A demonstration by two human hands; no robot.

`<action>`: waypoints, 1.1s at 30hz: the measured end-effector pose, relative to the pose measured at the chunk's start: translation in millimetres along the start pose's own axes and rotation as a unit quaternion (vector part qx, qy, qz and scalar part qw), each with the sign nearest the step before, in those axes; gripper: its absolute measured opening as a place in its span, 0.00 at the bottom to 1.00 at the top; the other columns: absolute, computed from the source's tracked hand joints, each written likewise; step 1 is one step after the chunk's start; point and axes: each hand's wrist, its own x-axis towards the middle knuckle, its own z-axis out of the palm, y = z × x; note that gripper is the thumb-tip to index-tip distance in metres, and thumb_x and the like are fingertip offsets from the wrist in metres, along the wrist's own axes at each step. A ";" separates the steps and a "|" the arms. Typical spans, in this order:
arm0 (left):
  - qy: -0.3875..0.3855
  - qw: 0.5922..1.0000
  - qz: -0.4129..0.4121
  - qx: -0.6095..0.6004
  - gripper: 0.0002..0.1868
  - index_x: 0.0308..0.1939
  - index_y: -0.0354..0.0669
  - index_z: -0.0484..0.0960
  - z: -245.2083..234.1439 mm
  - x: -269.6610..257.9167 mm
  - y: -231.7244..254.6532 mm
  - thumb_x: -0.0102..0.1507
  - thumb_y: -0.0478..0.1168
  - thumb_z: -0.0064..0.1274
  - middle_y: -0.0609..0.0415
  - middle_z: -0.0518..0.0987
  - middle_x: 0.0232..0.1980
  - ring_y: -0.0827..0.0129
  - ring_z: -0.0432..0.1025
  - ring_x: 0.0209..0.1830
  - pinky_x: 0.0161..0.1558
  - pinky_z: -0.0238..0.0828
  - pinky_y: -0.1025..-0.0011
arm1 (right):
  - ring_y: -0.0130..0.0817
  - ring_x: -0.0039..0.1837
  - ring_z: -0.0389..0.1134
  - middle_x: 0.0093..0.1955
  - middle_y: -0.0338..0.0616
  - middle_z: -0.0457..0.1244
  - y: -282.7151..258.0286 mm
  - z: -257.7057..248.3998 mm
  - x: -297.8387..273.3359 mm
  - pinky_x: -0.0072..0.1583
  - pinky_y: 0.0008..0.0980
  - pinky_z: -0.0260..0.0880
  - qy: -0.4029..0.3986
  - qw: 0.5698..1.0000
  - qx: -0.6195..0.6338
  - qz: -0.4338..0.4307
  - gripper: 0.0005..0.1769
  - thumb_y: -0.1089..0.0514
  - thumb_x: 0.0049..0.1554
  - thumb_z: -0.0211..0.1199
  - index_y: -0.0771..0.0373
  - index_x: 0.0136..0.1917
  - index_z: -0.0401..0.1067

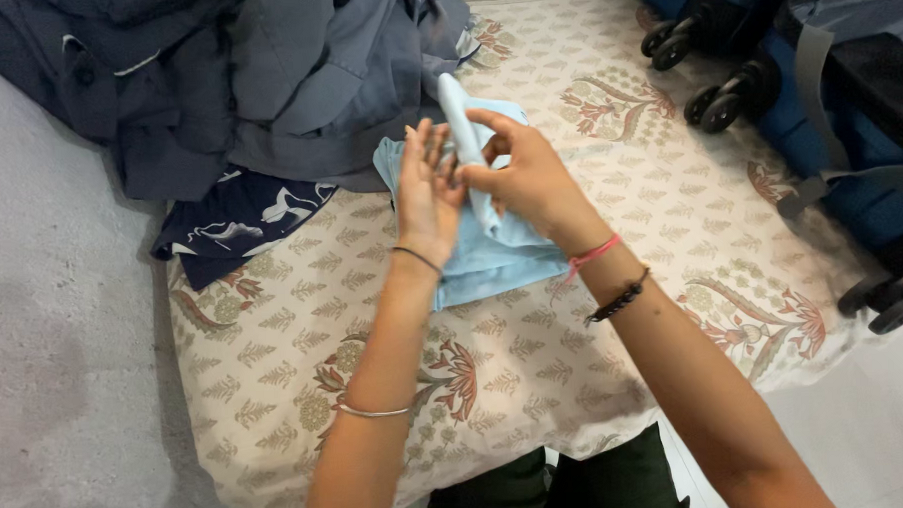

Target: The person folds a light blue shirt by hand on a bed and then places it into an open suitcase.

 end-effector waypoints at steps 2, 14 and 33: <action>0.016 0.999 -0.013 0.049 0.33 0.75 0.52 0.60 -13.2 1.7 22.6 0.69 0.57 0.45 0.57 0.71 0.69 0.65 0.71 0.63 0.61 0.71 0.66 | 0.23 0.32 0.67 0.44 0.40 0.65 -1.0 13.6 3.2 0.32 0.24 0.69 0.000 0.999 -0.035 -0.018 0.40 0.66 0.51 0.67 0.65 0.76 0.62; 0.027 0.927 0.062 0.368 0.27 0.70 0.41 0.71 -57.0 0.9 56.8 0.69 0.43 0.56 0.52 0.82 0.48 0.75 0.75 0.45 0.47 0.73 0.74 | 0.28 0.28 0.69 0.31 0.47 0.67 25.2 80.2 -6.6 0.33 0.29 0.71 -0.078 0.989 -0.122 -0.041 0.41 0.67 0.51 0.65 0.70 0.76 0.58; 0.089 0.601 0.338 0.719 0.26 0.66 0.45 0.72 -25.1 -32.8 71.2 0.63 0.31 0.53 0.42 0.76 0.65 0.50 0.72 0.62 0.58 0.70 0.59 | 0.51 0.79 0.52 0.79 0.51 0.53 51.6 17.4 -10.6 0.73 0.61 0.48 0.009 0.836 -0.502 -0.222 0.31 0.40 0.64 0.56 0.52 0.76 0.62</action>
